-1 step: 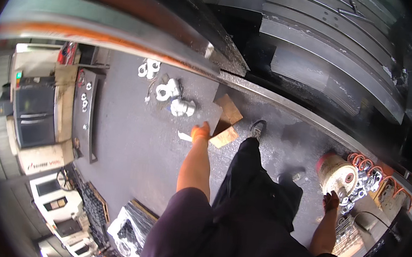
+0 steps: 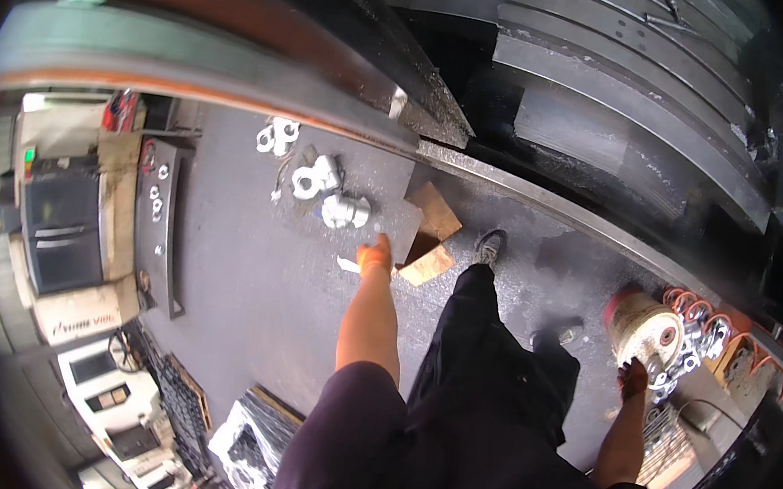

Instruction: The person removes a cylindrical metal part from a CNC machine, measures its internal diameter with a dial bore gauge, and then cleans the part with a compressed air nozzle. The person then places the part back into the machine's chuck.

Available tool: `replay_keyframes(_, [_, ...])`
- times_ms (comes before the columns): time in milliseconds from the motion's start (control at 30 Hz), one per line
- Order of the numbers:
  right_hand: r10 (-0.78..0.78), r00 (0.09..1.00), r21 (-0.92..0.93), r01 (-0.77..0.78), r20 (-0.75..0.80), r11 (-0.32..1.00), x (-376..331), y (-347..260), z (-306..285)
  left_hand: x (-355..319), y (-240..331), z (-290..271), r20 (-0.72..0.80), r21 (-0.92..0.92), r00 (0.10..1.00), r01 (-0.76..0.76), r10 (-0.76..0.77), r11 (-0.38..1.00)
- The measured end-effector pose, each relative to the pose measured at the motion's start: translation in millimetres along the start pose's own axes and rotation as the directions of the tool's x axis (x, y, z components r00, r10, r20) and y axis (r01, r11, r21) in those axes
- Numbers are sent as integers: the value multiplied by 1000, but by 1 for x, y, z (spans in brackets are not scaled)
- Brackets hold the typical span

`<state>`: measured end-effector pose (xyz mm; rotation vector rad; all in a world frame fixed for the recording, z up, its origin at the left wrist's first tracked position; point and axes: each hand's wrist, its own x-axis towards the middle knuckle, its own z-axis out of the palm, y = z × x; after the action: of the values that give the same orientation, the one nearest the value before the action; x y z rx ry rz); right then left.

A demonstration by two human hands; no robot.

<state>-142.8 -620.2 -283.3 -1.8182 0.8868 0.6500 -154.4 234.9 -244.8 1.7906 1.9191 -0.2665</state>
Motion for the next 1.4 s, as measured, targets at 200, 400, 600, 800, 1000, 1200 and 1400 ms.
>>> replay_keyframes(200, [-383, 878, -554, 479, 288, 681, -32, -130, 116, 143, 32, -5, -40, -263, 993, 95, -109, 960])
replay_keyframes(400, [-403, 832, -766, 529, 382, 366, -70, -165, 159, 199, 41, 45, 130, -397, 989, -13, 70, 918])
replay_keyframes(600, [114, 993, -674, -70, 21, 736, -147, -248, 187, 164, 73, 88, 210, -358, 960, -102, 186, 928])
replay_keyframes(800, [-64, 993, -675, -21, -101, 738, -156, -273, 163, 100, 101, 142, 337, -302, 888, -213, 313, 929])
replay_keyframes(1000, [-172, 964, -698, -19, -203, 716, -174, -313, 129, 37, 122, 195, 511, -242, 771, -297, 381, 924])
replay_keyframes(1200, [-411, 608, -545, -43, -679, 837, -191, -337, 38, -21, 118, 216, 617, -240, 678, -323, 400, 916])
replay_keyframes(1400, [-525, -40, -518, 237, -850, 822, -246, -460, -104, -115, 123, 177, 657, -281, 612, -342, 440, 897])
